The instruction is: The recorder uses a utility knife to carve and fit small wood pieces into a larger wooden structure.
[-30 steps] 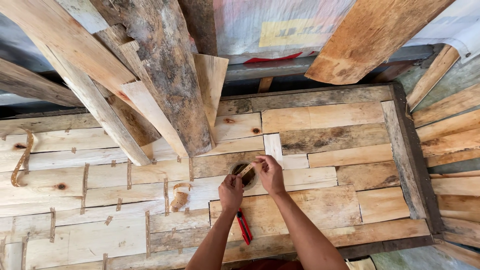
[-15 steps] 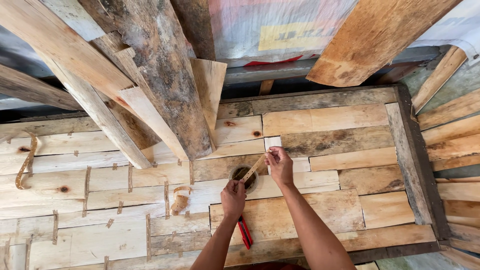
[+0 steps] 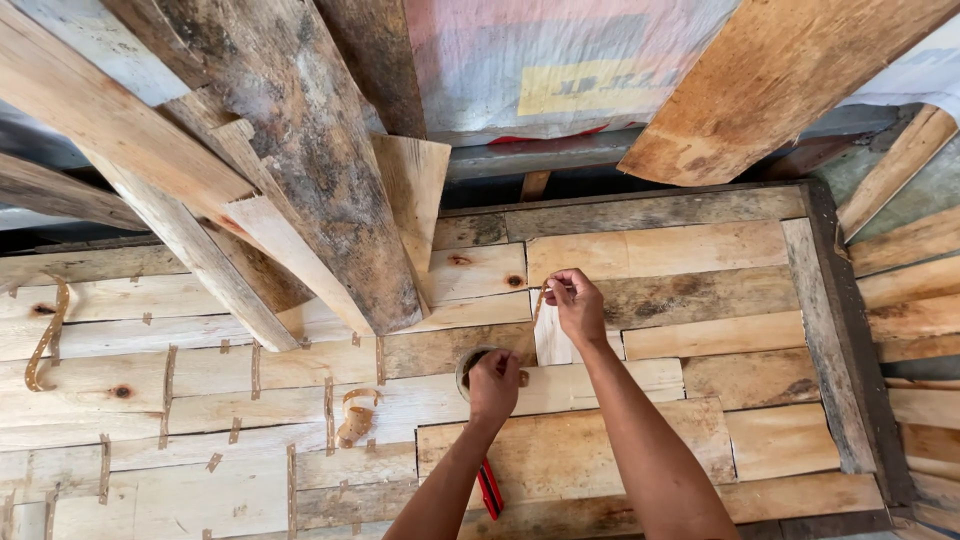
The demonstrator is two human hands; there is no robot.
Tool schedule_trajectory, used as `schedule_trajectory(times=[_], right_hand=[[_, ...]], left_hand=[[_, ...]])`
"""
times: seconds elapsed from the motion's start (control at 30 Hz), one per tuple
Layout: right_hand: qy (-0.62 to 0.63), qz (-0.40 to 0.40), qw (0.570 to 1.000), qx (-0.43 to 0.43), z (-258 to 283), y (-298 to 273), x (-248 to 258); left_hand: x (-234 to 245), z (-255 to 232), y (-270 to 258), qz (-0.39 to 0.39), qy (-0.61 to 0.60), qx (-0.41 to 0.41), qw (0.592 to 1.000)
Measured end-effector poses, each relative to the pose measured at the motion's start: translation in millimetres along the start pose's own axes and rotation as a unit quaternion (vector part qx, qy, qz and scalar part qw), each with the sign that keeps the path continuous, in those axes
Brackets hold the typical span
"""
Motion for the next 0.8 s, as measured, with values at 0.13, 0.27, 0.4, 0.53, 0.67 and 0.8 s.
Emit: schedule_trajectory(times=[0.13,0.27,0.4,0.53,0.67,0.8], right_hand=[[-0.048,0.021,0.998,-0.038,0.7,33.3,2.3],[-0.210,0.023,0.977,0.039,8.2,66.0,-3.8],[-0.261,0.072,0.962,0.024,-12.0,89.6,-22.4],[-0.203,0.091,0.975,0.019,-55.7,107.1,-36.8],[-0.211,0.094,0.973,0.026,-45.4,107.9,-36.7],[-0.209,0.129,0.969,0.037,-29.3,111.4,-43.4]], left_hand=[[-17.5,-22.4,25.3,0.016,0.149,-0.089,0.985],[-31.2,-11.1,57.8,0.038,0.166,-0.001,0.985],[-39.8,5.5,82.5,0.047,0.221,-0.013,0.974],[-45.4,17.9,96.4,0.074,0.232,-0.021,0.970],[-50.5,37.7,108.5,0.104,0.272,0.012,0.957],[-52.1,41.3,117.3,0.143,0.335,0.049,0.930]])
Point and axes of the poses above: each hand's wrist, its own y-axis towards the middle knuckle, its own x-axis out of the back of the hand, z = x × y, the point moved 10 cm from there along y, towards the middle knuckle, and after that the axes turned 12 degrees about -y, right-handed, at the moved point
